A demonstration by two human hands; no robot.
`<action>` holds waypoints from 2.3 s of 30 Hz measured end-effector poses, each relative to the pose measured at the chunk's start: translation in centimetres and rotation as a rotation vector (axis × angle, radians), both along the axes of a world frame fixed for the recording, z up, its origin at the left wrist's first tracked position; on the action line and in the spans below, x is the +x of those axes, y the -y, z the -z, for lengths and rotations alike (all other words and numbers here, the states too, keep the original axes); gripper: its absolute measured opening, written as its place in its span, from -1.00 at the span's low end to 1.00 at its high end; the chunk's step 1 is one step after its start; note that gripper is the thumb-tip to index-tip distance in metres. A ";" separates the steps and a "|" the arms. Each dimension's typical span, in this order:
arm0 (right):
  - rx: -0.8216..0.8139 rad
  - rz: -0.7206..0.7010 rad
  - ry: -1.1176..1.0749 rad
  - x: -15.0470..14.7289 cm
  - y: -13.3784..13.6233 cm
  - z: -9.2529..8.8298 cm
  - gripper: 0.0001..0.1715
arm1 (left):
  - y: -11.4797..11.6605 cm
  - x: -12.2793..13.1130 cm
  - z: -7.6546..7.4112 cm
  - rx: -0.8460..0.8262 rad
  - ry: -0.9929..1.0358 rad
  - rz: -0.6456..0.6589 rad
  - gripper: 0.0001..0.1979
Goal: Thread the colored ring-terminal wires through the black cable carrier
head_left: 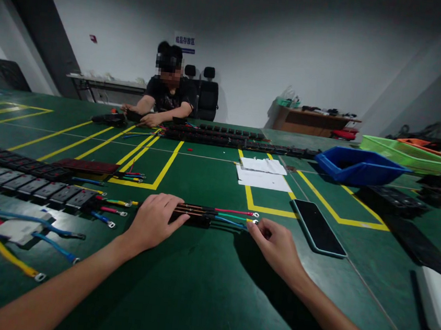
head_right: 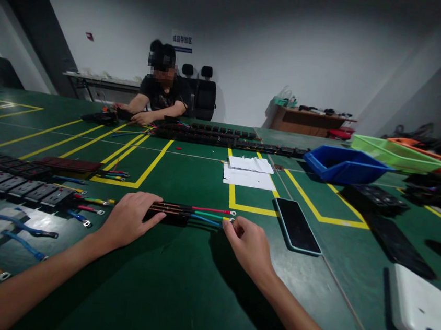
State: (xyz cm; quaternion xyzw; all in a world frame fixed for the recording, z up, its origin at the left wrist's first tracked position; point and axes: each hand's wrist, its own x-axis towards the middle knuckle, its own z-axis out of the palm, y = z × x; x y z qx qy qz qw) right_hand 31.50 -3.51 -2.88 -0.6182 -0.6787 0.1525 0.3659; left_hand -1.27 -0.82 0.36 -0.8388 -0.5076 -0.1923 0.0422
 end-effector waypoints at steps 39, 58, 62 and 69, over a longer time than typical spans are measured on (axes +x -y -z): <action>0.631 -0.180 0.010 -1.3 0.8 -2.4 -0.78 | -0.2 -0.1 -0.1 -0.005 -0.003 0.003 -0.55; 0.410 -0.097 -0.053 0.2 0.3 -1.0 -0.73 | 0.2 0.3 -0.2 0.026 -0.011 0.020 -0.63; 0.449 -0.161 0.034 0.4 0.2 -1.2 -0.71 | 0.3 0.3 -0.2 0.023 -0.010 0.020 -0.63; 0.302 -0.177 0.090 1.3 -0.6 -0.2 -0.68 | 0.2 0.3 -0.1 0.026 -0.002 0.022 -0.62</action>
